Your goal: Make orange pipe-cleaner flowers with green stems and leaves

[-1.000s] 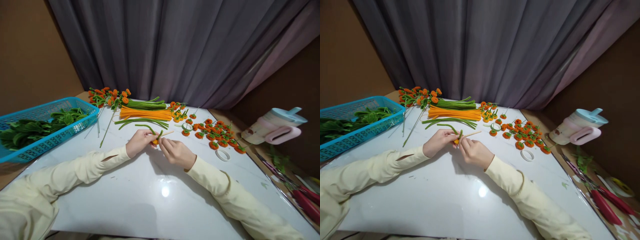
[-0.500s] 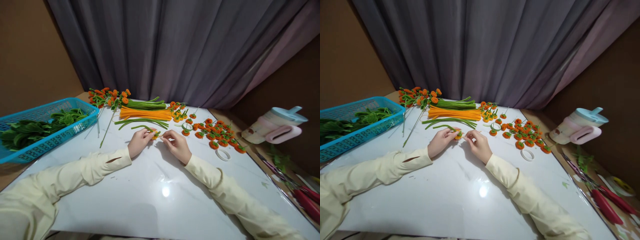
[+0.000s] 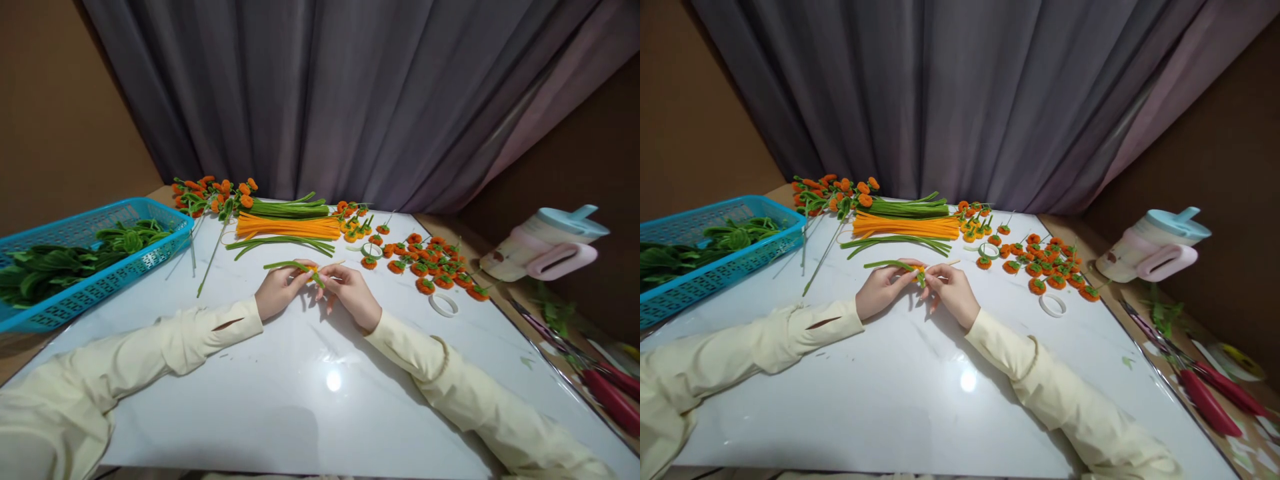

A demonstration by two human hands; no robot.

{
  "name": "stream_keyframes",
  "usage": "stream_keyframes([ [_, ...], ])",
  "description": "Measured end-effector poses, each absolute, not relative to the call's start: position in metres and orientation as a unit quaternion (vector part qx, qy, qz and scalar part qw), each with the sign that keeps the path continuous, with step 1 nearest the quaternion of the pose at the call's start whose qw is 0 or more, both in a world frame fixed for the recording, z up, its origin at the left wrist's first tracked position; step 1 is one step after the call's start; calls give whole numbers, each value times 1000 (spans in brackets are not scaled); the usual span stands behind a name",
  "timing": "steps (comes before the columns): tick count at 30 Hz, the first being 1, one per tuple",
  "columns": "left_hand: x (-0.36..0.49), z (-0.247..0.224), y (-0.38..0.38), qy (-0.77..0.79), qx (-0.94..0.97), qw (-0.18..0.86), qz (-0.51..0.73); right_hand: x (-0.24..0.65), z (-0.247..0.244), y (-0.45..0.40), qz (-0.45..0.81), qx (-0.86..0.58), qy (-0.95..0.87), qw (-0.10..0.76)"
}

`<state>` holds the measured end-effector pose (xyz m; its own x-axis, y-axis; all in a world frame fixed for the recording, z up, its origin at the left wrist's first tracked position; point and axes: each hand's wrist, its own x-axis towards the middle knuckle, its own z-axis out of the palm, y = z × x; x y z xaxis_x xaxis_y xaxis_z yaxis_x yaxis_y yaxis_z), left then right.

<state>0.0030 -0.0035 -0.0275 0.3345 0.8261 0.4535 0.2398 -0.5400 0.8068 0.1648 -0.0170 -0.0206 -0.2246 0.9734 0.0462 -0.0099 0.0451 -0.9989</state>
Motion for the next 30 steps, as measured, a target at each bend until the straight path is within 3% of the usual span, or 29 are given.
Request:
stream_keyframes([
  [12, 1, -30, -3, 342, 786, 265, 442, 165, -20, -18, 463, -445, -626, 443],
  [21, 2, -34, 2, 351, 722, 424, 419, 165, -27, -19, 307, -429, -708, 469],
  [30, 3, -32, 10, 370, 634, 545, 404, 163, -21, -18, 515, -449, -578, 447],
])
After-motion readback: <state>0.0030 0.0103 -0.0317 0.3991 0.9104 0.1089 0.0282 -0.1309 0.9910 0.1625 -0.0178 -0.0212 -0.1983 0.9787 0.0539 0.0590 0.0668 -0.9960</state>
